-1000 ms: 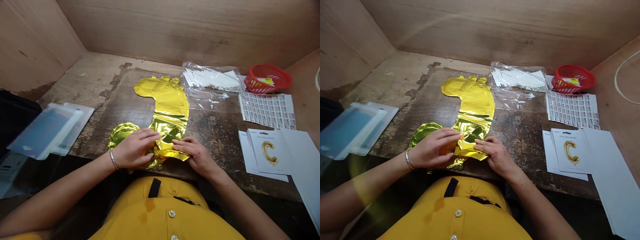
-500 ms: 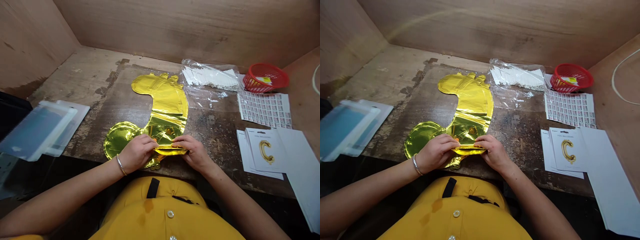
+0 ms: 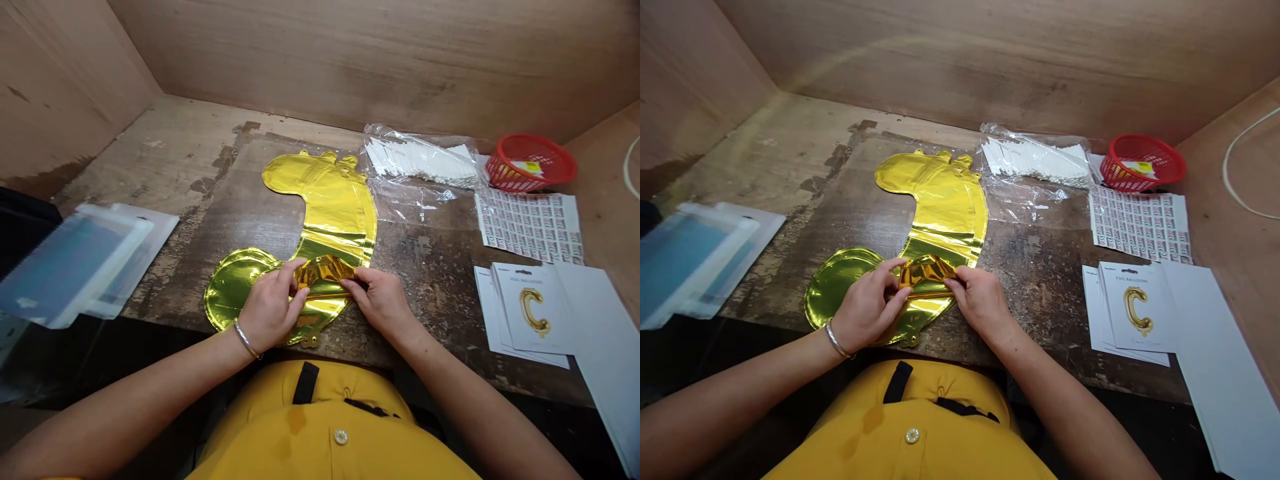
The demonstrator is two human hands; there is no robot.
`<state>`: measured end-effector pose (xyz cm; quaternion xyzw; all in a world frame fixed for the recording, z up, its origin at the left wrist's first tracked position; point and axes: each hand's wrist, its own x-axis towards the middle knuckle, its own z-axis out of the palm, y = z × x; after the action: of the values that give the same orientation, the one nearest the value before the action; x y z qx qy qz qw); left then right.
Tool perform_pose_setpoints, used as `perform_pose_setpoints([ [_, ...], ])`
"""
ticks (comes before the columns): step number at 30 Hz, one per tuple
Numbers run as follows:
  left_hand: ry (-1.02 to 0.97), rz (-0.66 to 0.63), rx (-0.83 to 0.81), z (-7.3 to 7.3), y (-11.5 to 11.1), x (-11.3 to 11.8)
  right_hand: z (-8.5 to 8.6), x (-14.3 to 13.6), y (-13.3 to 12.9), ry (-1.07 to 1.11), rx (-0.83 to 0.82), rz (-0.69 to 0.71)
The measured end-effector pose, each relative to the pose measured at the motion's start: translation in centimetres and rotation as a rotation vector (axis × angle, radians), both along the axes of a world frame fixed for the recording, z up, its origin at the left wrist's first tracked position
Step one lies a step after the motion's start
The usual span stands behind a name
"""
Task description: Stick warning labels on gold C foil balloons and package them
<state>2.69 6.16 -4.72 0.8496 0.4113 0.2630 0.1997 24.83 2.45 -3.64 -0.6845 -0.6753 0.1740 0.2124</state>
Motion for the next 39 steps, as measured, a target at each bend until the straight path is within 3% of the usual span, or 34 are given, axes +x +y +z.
perform_pose_setpoints([
  [5, 0.184, -0.009, 0.237, 0.4, -0.4, 0.2, 0.4, -0.3, 0.5, -0.056, -0.082, -0.013],
  [8, 0.258, -0.186, 0.379, 0.5, -0.4, 0.5, 0.5, -0.4, 0.5, -0.175, 0.012, -0.061],
  [11, 0.317, -0.352, 0.280, 0.1, 0.1, 0.5, 0.2, -0.5, 0.1, -0.274, 0.228, 0.113],
  [14, 0.325, -0.389, 0.165, -0.4, 0.7, 0.1, -0.1, -0.4, -0.3, -0.256, 0.175, 0.384],
  [19, 0.258, -0.392, 0.107, -0.4, 0.7, -0.4, 0.7, -1.6, -0.1, -0.325, 0.038, 0.363],
  [23, 0.257, -0.372, 0.205, -0.3, 1.2, -0.1, 1.1, -3.8, 0.9, -0.401, 0.021, 0.336],
  [27, 0.309, -0.440, 0.393, 1.6, 3.2, -0.1, 2.3, -2.8, 0.3, -0.405, 0.033, 0.260],
  [30, 0.272, -0.465, 0.544, 4.4, 4.4, 0.5, 5.2, 1.0, -3.5, -0.327, 0.050, 0.151],
  [32, 0.205, -0.374, 0.560, 5.6, 4.7, 2.3, 7.0, 4.6, -7.5, -0.057, 0.118, -0.055],
  [34, 0.109, -0.338, 0.513, 5.8, 4.4, 6.0, 7.8, 8.2, -11.5, 0.147, 0.220, -0.393],
  [36, 0.013, -0.508, 0.486, 5.4, 3.7, 11.6, 7.4, 11.2, -14.9, 0.298, 0.413, -0.748],
  [39, 0.106, -0.707, 0.458, 5.0, 2.0, 21.9, 5.2, 13.4, -18.1, 0.654, 0.599, -0.976],
])
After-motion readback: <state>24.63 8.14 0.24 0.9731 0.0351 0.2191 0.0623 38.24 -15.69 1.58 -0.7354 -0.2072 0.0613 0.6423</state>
